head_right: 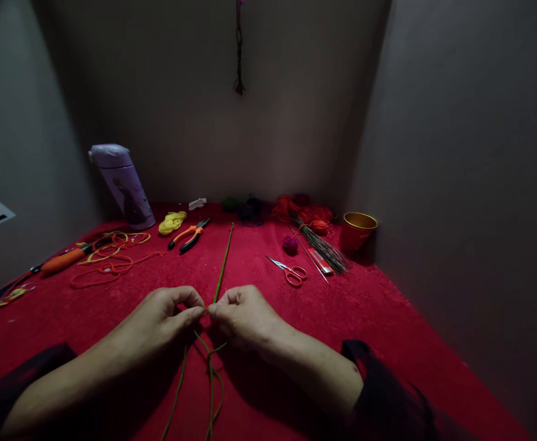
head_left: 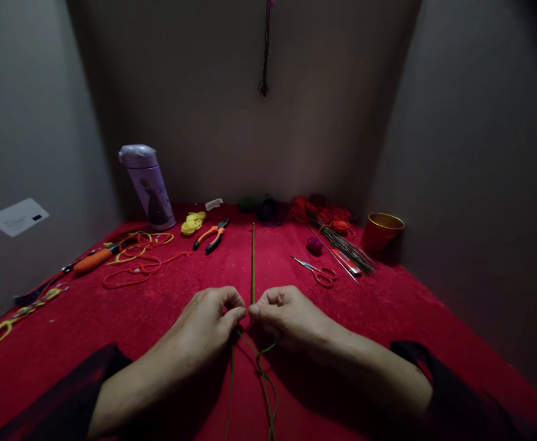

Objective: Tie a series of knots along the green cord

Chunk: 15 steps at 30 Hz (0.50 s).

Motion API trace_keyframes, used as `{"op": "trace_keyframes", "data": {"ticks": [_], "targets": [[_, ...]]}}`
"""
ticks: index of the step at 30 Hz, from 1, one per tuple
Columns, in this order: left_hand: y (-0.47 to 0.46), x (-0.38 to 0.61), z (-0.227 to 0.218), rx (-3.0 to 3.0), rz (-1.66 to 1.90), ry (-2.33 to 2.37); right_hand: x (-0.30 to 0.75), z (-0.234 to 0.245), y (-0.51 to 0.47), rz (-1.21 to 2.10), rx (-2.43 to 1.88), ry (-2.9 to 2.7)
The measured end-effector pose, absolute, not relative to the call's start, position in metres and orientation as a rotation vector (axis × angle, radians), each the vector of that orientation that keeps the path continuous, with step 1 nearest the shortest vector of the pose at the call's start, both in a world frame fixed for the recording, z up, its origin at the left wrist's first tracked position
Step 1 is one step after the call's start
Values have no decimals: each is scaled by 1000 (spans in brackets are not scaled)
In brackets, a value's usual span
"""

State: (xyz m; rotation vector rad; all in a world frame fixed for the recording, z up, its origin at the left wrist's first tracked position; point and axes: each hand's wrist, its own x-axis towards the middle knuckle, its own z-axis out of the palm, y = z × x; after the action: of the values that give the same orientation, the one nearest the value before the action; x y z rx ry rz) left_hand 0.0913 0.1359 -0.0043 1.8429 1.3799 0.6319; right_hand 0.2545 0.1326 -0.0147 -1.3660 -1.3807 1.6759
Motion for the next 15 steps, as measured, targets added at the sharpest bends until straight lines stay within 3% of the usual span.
{"op": "trace_keyframes", "data": {"ticks": [15], "targets": [[116,95,3,2157,411,1270,265,-25,135,1808,-1103,-1330]]}}
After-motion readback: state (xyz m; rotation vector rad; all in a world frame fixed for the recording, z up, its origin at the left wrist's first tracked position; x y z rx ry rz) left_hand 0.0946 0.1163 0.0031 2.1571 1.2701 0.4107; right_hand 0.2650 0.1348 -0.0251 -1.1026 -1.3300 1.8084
